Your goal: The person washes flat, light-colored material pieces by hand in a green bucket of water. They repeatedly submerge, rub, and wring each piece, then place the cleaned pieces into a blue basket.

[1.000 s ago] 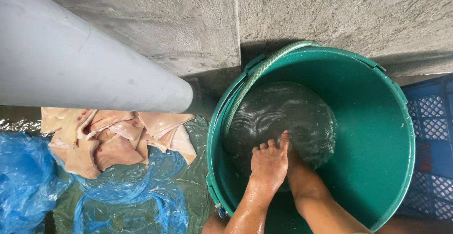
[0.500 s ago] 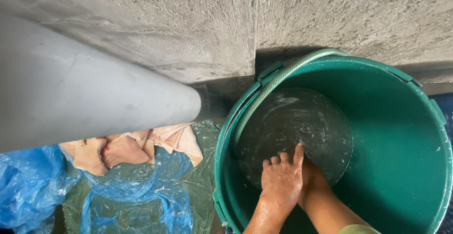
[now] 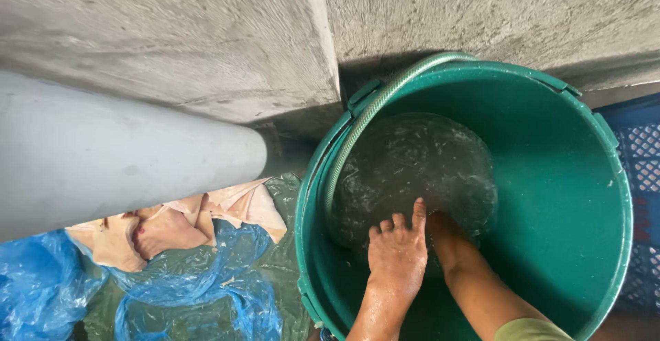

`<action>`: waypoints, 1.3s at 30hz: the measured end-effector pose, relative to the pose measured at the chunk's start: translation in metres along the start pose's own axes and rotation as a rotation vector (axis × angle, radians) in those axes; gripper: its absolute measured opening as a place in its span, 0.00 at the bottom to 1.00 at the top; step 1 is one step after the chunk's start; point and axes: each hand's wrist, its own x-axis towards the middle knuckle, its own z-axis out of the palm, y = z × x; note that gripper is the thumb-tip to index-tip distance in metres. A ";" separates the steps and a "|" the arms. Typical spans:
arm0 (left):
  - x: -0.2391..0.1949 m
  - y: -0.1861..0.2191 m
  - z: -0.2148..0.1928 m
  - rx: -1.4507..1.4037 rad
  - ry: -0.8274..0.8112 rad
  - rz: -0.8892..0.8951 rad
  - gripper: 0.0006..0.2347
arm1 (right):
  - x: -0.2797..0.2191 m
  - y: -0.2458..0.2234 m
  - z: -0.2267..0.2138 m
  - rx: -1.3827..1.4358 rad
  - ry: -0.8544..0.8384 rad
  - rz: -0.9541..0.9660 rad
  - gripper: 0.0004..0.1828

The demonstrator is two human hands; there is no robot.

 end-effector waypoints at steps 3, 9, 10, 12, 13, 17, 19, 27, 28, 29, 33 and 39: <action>0.001 -0.001 -0.001 -0.015 0.020 0.006 0.38 | 0.032 -0.009 -0.005 0.016 0.036 0.033 0.15; 0.007 -0.009 -0.011 -0.177 0.513 -0.004 0.40 | 0.053 -0.023 -0.028 0.005 0.060 0.080 0.15; 0.006 -0.007 -0.011 -0.189 0.513 -0.019 0.41 | 0.051 -0.016 -0.033 0.002 0.063 0.089 0.15; 0.009 -0.009 -0.015 -0.181 0.506 -0.028 0.42 | 0.056 -0.029 -0.037 0.014 0.069 0.082 0.15; 0.009 -0.010 -0.015 -0.176 0.480 -0.024 0.42 | 0.058 -0.033 -0.035 0.029 0.066 0.077 0.15; 0.009 -0.013 -0.009 -0.164 0.494 -0.060 0.41 | 0.061 -0.034 -0.027 0.039 0.054 0.086 0.15; 0.012 -0.015 -0.008 -0.156 0.515 -0.040 0.40 | 0.066 -0.036 -0.031 0.042 0.053 0.075 0.15; 0.012 -0.019 -0.009 -0.129 0.482 -0.061 0.34 | 0.036 -0.037 -0.079 0.151 0.058 -0.004 0.15; 0.011 -0.020 -0.009 -0.121 0.525 -0.052 0.35 | 0.025 -0.040 -0.095 0.202 0.053 -0.028 0.15; 0.009 -0.023 -0.011 -0.109 0.576 -0.050 0.35 | 0.016 -0.053 -0.113 0.240 0.046 -0.067 0.16; 0.004 -0.030 -0.014 -0.115 0.537 -0.109 0.34 | -0.049 -0.089 -0.184 0.577 -0.072 -0.218 0.16; -0.007 -0.017 -0.014 -0.398 0.487 0.007 0.47 | -0.175 -0.094 -0.282 0.698 -0.113 -0.641 0.14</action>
